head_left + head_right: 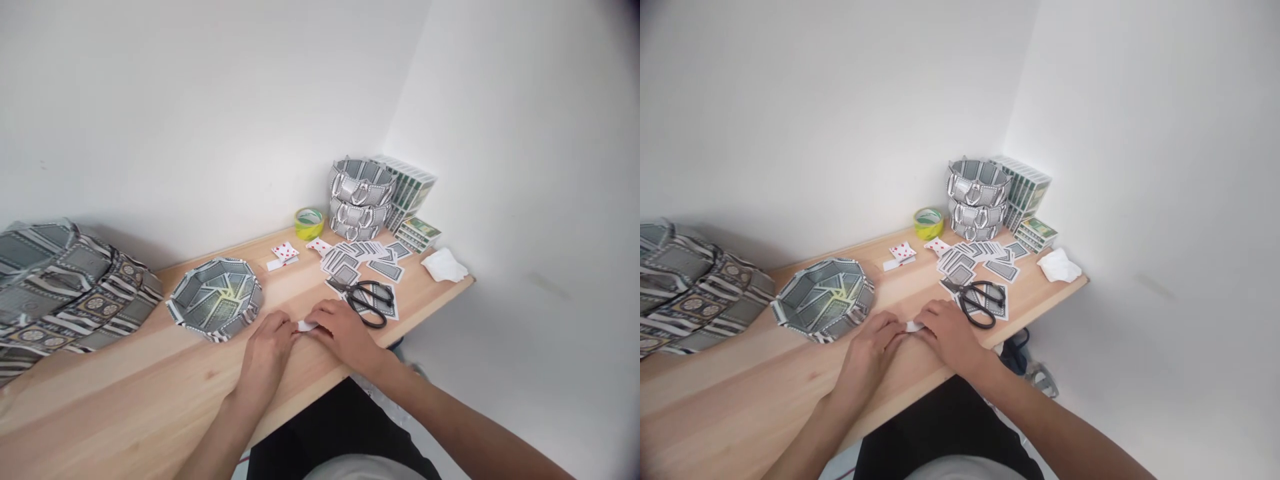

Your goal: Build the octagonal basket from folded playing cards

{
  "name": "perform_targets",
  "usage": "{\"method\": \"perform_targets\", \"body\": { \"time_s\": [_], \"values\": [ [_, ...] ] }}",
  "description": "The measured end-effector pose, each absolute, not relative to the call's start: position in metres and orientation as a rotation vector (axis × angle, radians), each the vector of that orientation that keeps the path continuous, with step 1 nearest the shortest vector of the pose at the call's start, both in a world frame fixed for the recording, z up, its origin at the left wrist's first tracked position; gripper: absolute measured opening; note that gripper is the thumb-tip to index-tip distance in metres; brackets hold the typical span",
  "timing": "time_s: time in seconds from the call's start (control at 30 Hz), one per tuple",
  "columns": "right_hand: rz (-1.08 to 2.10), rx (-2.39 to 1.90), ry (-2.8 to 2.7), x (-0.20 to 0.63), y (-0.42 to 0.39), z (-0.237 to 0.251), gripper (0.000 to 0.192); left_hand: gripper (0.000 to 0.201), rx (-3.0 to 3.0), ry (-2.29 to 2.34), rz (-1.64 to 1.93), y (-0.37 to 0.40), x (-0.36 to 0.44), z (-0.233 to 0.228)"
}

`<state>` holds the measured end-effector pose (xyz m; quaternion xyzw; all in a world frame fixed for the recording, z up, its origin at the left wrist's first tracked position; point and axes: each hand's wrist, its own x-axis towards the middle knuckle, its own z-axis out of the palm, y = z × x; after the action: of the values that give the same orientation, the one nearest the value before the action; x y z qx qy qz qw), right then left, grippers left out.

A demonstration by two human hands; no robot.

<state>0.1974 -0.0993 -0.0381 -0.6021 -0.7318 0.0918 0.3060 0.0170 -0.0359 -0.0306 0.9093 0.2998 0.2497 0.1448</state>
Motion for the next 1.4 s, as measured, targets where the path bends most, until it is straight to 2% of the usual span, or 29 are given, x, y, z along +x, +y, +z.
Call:
{"method": "perform_targets", "body": {
  "time_s": [0.1,0.37,0.53,0.8,1.07,1.4],
  "values": [
    [0.218,-1.614,-1.931,0.192,-0.102,-0.039,0.008,0.022,2.605,0.836,0.716,-0.037,0.019,-0.033],
    [0.082,-1.613,-1.944,0.186,-0.111,-0.039,0.016,0.022,2.769,0.787,0.620,-0.044,0.017,-0.030],
    [0.052,-1.634,-1.951,0.186,-0.115,-0.039,0.021,0.024,2.750,0.834,0.729,-0.055,0.015,-0.035],
    [0.259,-1.616,-1.832,0.187,-0.117,-0.049,0.014,0.021,2.341,0.866,0.769,-0.056,0.014,-0.035],
    [0.446,-1.631,-1.852,0.194,-0.107,-0.033,0.012,0.021,2.321,0.973,0.737,-0.057,0.017,-0.034],
    [0.628,-1.659,-1.848,0.197,-0.096,-0.018,0.016,0.017,2.354,1.222,0.264,-0.042,0.028,-0.010]
  ]
}}
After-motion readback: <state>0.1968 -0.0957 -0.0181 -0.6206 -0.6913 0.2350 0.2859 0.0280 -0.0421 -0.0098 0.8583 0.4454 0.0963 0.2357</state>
